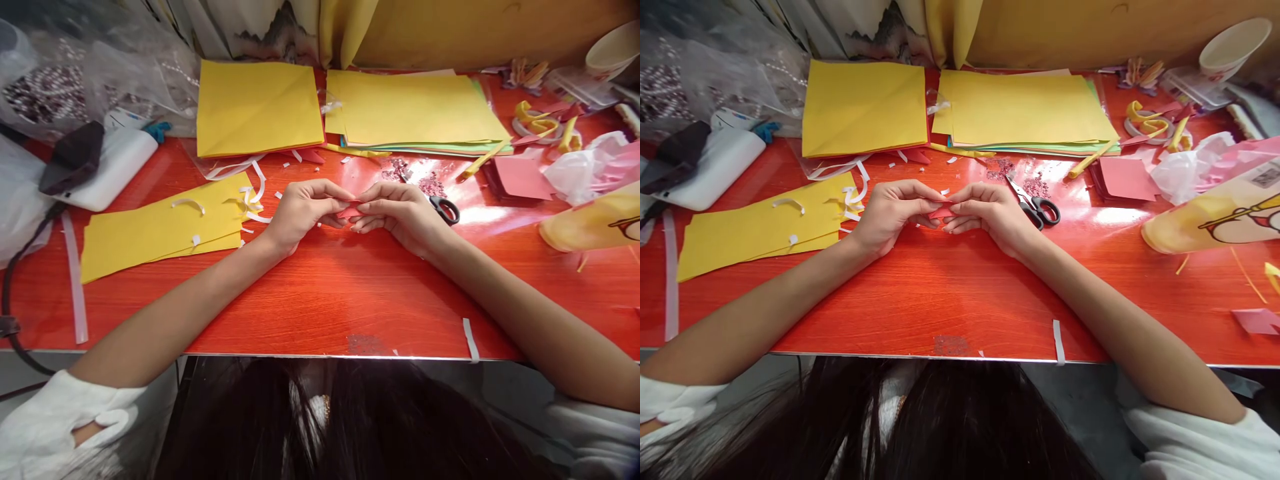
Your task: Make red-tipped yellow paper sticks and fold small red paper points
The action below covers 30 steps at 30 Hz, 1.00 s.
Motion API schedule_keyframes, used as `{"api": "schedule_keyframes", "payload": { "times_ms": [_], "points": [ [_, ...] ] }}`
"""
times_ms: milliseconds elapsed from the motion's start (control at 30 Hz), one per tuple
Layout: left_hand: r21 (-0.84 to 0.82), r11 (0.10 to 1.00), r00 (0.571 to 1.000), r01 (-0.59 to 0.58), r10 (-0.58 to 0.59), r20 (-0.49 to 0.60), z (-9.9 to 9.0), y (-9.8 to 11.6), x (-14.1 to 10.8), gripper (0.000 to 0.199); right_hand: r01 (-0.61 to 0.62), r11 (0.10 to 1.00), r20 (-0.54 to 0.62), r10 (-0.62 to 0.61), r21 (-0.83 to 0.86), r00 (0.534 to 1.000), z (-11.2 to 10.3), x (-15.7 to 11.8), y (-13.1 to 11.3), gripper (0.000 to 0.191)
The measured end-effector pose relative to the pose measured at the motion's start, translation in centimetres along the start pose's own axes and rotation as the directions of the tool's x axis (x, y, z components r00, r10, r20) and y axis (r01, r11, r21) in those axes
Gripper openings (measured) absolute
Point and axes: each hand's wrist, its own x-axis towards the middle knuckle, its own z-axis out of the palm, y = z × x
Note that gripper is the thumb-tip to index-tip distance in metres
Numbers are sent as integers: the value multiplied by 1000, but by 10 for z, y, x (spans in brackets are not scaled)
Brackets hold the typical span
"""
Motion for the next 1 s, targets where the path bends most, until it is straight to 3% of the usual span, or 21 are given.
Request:
{"api": "schedule_keyframes", "payload": {
  "times_ms": [100,267,400,533,700,1000],
  "points": [
    [19,1000,1000,9,-9,-4,-1,0,1,9,26,999,-10,-25,22,1000,0,0,0,8],
    [71,995,993,-69,62,96,-2,2,2,3,19,1000,12,-19,24,1000,-3,1,0,7],
    [119,986,984,-121,103,142,1,3,1,13,53,998,-6,-53,19,999,-3,1,3,8],
    [199,971,987,-130,107,123,2,-2,1,12,73,997,28,-74,23,997,-3,1,5,8],
    [230,962,986,-147,123,115,2,-7,3,10,8,1000,135,-12,26,991,-6,3,0,10],
    [252,939,971,-235,216,103,0,-6,4,8,-56,998,86,58,-24,995,-5,4,-2,15]
  ]
}}
